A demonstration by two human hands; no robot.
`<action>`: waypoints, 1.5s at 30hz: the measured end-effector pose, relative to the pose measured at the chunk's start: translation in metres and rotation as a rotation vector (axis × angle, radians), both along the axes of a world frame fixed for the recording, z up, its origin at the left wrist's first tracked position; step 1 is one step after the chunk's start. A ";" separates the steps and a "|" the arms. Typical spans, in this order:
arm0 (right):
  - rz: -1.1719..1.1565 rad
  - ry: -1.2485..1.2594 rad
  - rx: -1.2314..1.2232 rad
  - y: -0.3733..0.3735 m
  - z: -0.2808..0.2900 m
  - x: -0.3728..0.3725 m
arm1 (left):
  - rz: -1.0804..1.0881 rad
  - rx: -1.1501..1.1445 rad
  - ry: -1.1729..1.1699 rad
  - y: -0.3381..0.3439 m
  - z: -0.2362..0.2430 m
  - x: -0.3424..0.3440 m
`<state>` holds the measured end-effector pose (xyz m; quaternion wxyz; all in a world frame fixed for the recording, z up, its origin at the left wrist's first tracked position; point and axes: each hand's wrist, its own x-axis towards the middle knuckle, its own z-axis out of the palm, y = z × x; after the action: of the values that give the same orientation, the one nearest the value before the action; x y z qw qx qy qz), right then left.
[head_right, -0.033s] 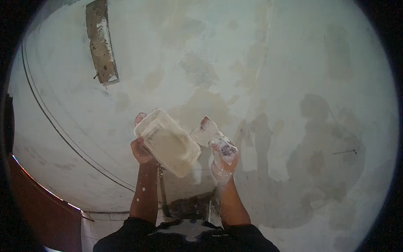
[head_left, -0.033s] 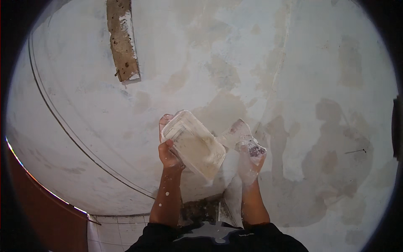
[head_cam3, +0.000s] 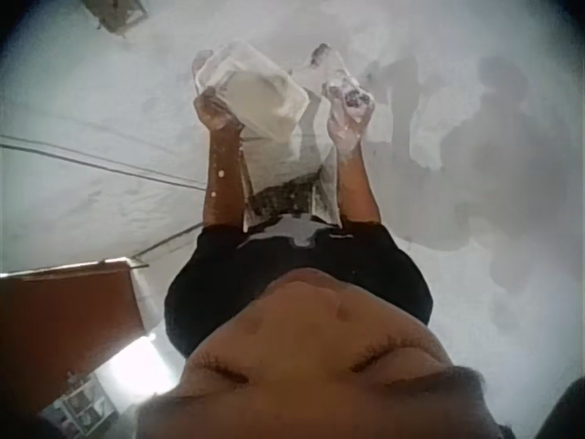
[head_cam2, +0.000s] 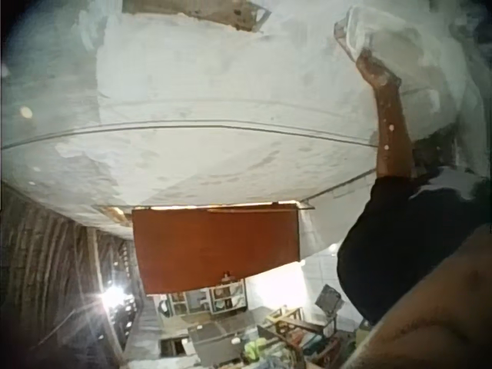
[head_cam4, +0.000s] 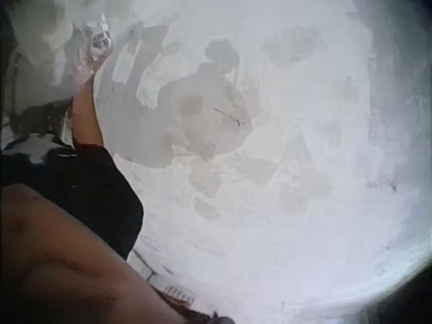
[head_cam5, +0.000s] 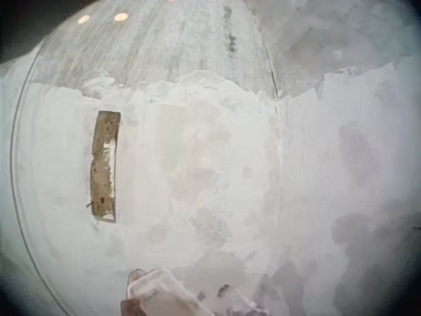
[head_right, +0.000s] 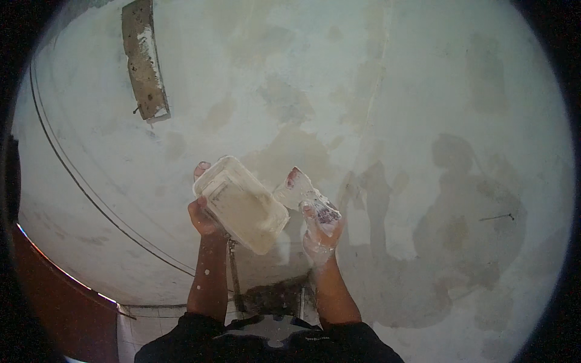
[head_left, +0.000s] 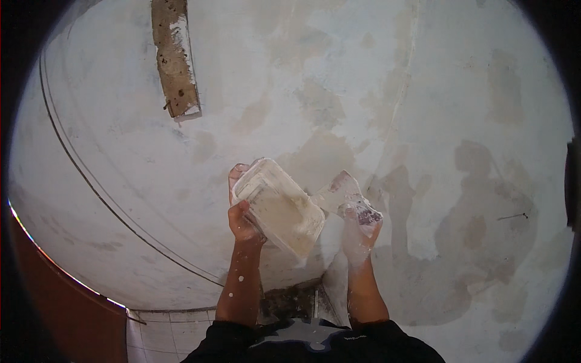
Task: Applying plaster or putty to a wall using a trowel for repair.
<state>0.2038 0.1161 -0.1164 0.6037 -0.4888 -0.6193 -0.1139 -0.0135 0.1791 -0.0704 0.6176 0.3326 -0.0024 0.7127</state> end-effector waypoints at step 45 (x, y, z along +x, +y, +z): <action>0.091 0.165 -0.009 0.003 -0.036 -0.003 | -0.045 0.060 0.127 0.010 0.007 -0.002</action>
<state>0.2006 0.1195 -0.1520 0.6551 -0.4705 -0.5896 -0.0431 -0.0159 0.1892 -0.0632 0.6221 0.3955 0.0079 0.6756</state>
